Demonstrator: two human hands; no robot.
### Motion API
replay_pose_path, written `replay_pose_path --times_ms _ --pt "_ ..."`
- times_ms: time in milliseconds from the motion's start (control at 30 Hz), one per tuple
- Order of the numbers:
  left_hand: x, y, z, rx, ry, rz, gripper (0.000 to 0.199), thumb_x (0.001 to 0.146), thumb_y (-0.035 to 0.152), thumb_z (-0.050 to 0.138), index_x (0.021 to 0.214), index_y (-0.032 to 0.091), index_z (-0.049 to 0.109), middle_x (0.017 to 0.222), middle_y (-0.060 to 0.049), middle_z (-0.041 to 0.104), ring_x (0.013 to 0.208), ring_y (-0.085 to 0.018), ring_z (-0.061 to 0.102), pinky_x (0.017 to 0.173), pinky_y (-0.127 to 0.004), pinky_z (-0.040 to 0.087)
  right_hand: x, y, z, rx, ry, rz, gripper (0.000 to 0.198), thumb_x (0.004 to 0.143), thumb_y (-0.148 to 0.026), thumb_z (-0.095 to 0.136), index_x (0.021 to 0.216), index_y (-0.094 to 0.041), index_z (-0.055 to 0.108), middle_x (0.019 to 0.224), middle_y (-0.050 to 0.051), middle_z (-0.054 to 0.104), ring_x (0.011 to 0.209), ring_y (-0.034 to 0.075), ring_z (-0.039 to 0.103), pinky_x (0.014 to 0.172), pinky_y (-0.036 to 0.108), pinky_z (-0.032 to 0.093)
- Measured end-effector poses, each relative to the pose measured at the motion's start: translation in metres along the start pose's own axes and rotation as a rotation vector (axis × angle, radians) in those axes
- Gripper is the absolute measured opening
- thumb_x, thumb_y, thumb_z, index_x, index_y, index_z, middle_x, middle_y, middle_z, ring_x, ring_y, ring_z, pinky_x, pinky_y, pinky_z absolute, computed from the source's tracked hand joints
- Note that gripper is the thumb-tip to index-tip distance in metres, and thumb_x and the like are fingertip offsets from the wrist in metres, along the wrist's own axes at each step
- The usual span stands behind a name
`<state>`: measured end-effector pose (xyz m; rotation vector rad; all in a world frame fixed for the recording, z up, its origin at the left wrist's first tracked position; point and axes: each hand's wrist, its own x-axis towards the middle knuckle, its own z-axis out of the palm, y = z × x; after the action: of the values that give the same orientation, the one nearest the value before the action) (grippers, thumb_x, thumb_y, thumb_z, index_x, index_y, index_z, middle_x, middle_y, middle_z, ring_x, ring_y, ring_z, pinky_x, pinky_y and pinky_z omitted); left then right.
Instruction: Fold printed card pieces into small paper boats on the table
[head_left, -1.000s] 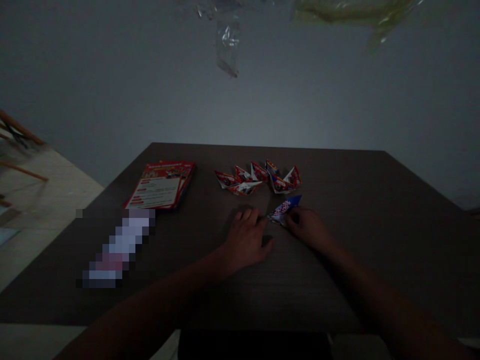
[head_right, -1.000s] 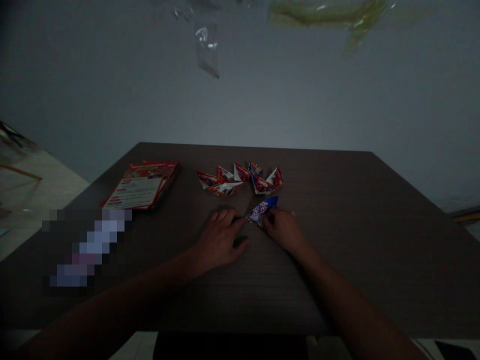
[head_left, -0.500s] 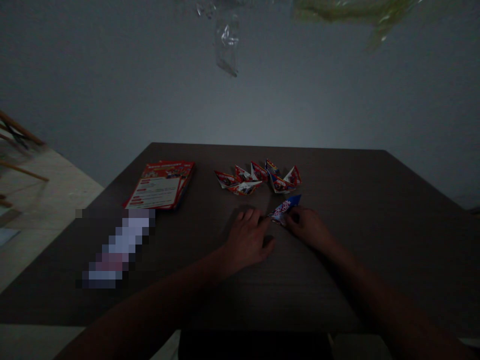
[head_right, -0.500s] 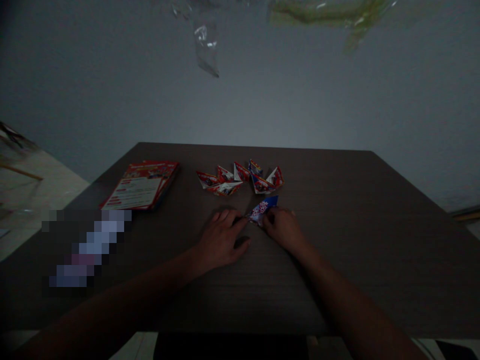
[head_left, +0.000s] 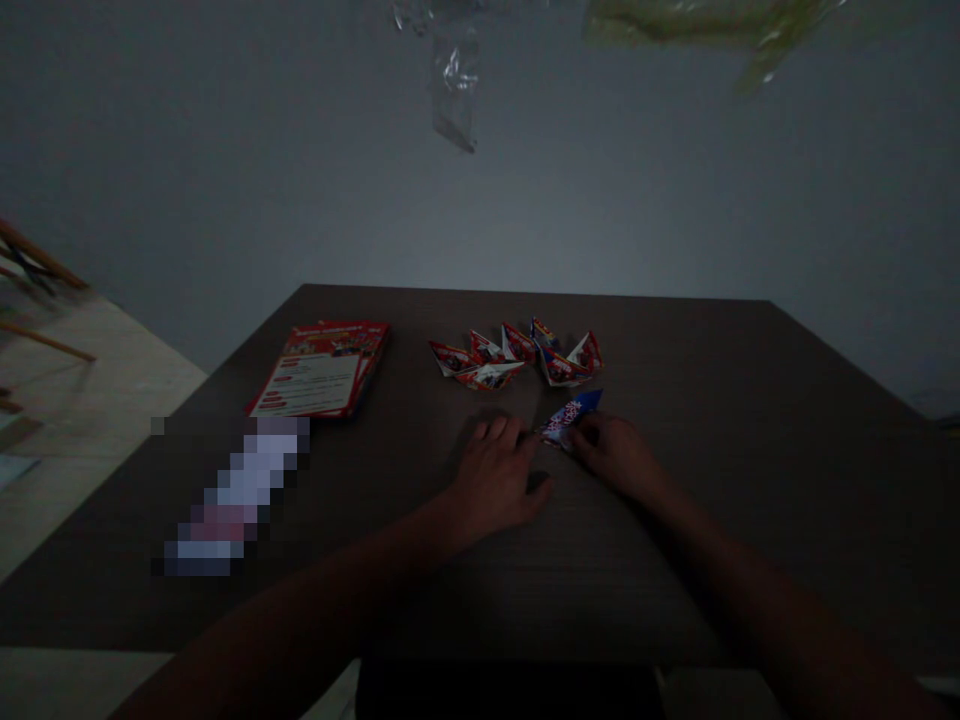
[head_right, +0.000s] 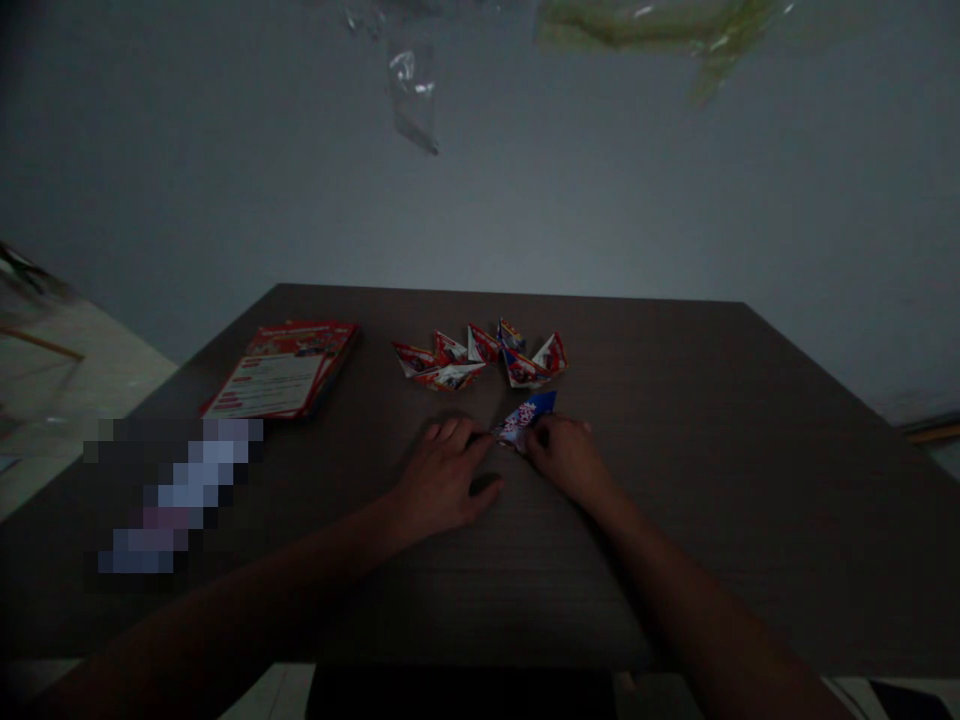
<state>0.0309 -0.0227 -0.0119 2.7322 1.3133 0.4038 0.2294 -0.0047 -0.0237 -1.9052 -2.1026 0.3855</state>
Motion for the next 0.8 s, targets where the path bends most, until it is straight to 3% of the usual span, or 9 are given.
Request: replay_pose_path --times_ms 667,800 --pt "0.001 -0.006 -0.004 0.004 -0.029 0.052 0.049 0.082 0.051 0.047 0.119 0.021 0.055 0.111 -0.010 0.051 0.107 -0.027 0.043 0.089 -0.043 0.035 0.000 0.002 0.001 0.010 0.010 0.015 0.025 0.085 -0.033 0.047 0.074 -0.016 0.062 0.077 0.007 0.068 0.062 0.016 0.058 0.059 0.027 0.035" --pt "0.002 -0.010 -0.004 -0.026 -0.029 -0.001 0.047 0.079 0.052 0.052 0.117 0.025 0.057 0.112 -0.009 0.050 0.107 -0.026 0.043 0.089 -0.042 0.035 -0.007 0.003 -0.007 -0.040 0.118 -0.009 0.029 0.086 -0.040 0.048 0.082 -0.017 0.063 0.078 0.007 0.068 0.069 0.019 0.059 0.068 0.030 0.036"
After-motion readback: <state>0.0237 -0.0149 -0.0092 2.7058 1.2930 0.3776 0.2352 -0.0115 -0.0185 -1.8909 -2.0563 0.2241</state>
